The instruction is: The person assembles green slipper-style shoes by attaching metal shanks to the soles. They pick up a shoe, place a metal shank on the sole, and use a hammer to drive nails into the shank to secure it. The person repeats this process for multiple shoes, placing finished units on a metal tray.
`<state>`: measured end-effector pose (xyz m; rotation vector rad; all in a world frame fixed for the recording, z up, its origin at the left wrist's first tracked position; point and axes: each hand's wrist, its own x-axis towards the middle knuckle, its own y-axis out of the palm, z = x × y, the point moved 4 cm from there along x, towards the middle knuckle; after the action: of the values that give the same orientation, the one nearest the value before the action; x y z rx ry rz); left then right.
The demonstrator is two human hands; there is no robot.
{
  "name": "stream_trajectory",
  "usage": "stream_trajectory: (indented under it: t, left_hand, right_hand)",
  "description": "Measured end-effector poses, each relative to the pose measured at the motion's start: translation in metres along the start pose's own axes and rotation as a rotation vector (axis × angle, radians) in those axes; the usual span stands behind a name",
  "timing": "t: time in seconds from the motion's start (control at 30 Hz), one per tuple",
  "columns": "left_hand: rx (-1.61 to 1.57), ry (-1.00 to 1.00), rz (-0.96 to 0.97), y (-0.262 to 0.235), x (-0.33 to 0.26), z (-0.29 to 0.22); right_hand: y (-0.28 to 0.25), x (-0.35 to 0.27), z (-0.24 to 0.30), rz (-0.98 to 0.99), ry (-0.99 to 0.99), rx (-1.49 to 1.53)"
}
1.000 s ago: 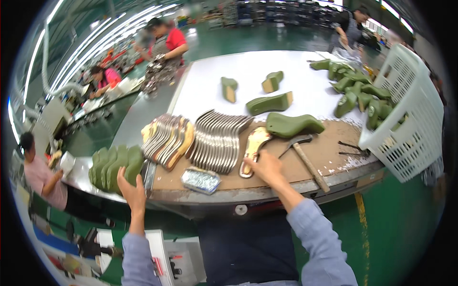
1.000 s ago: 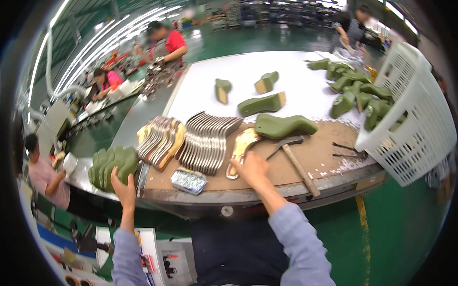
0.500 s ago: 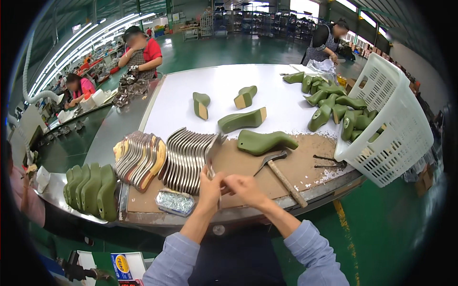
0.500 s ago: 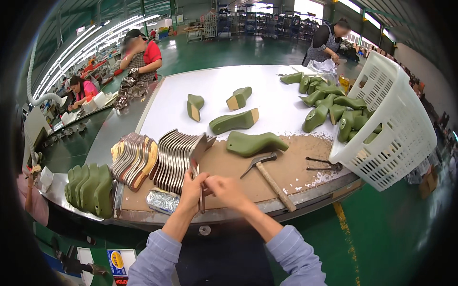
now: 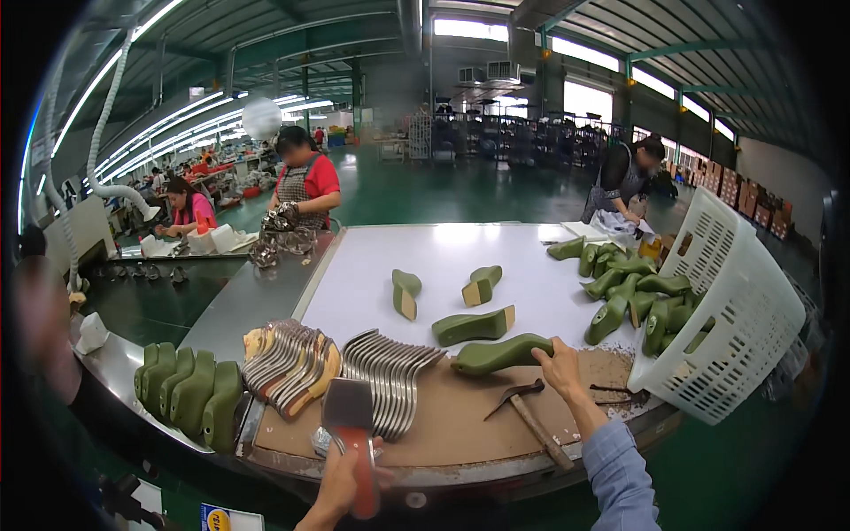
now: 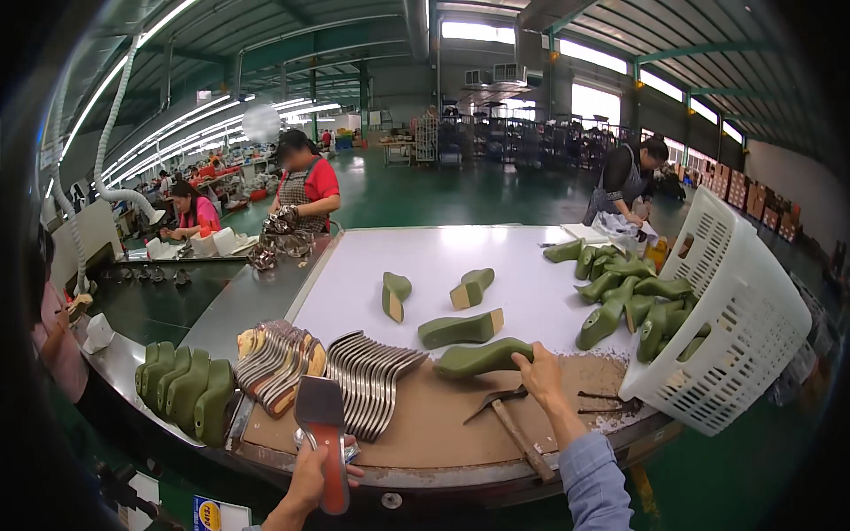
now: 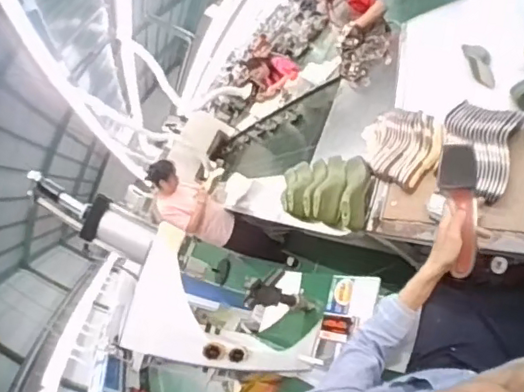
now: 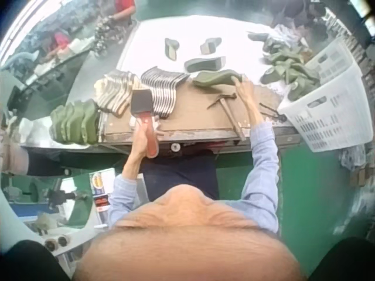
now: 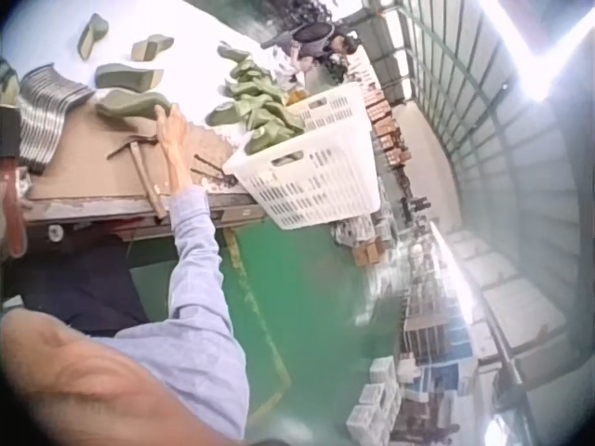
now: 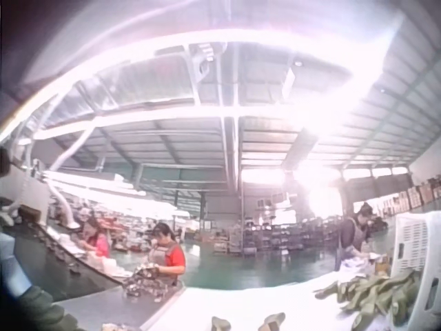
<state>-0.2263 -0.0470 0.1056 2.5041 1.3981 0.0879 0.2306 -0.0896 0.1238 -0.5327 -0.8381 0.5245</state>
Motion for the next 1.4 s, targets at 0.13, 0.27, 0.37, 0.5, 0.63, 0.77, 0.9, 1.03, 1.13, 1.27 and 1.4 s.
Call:
stream_trajectory:
  t: [0.13,0.27,0.37,0.5,0.63,0.77,0.9,1.03,1.13,1.27,1.4]
  left_hand:
    - [0.016,0.152,-0.090,-0.006,0.012,-0.004]
    - [-0.064,0.072,0.035,0.038,0.012,0.004]
    - [-0.478,-0.147,0.521,0.111,-0.038,0.032]
    - [-0.952,-0.379,0.579,0.100,-0.051,0.051]
    - [-1.137,-0.208,0.461,0.053,-0.038,0.058]
    - [-0.790,0.098,0.168,0.055,-0.045,0.020]
    - [-0.519,0.091,0.212,0.030,-0.038,0.006]
    - [-0.538,0.575,0.230,0.031,-0.028,-0.060]
    - [-0.599,0.531,-0.096,0.009,-0.026,-0.057]
    - [-0.639,0.254,-0.400,-0.050,-0.037,0.036]
    - [-0.273,0.320,-0.639,-0.080,-0.061,0.064]
  right_hand:
    - [-0.073,-0.010,0.116,0.037,-0.117,0.327]
    - [-0.085,-0.048,0.191,0.225,-0.087,0.628]
    - [-0.034,-0.086,0.230,0.297,-0.101,0.557]
    - [0.018,-0.129,0.231,0.090,-0.421,0.301]
    - [0.020,-0.195,0.220,0.596,0.150,0.810]
    - [0.004,-0.286,0.225,1.170,0.602,1.429]
    - [0.003,-0.252,0.218,0.959,0.078,1.005]
    - [-0.020,-0.206,0.225,0.679,-0.148,0.719]
    - [0.003,-0.197,0.220,0.486,-0.478,0.613]
    - [0.033,-0.216,0.218,0.564,-0.596,0.435]
    - [0.043,-0.231,0.217,0.627,-0.635,0.318]
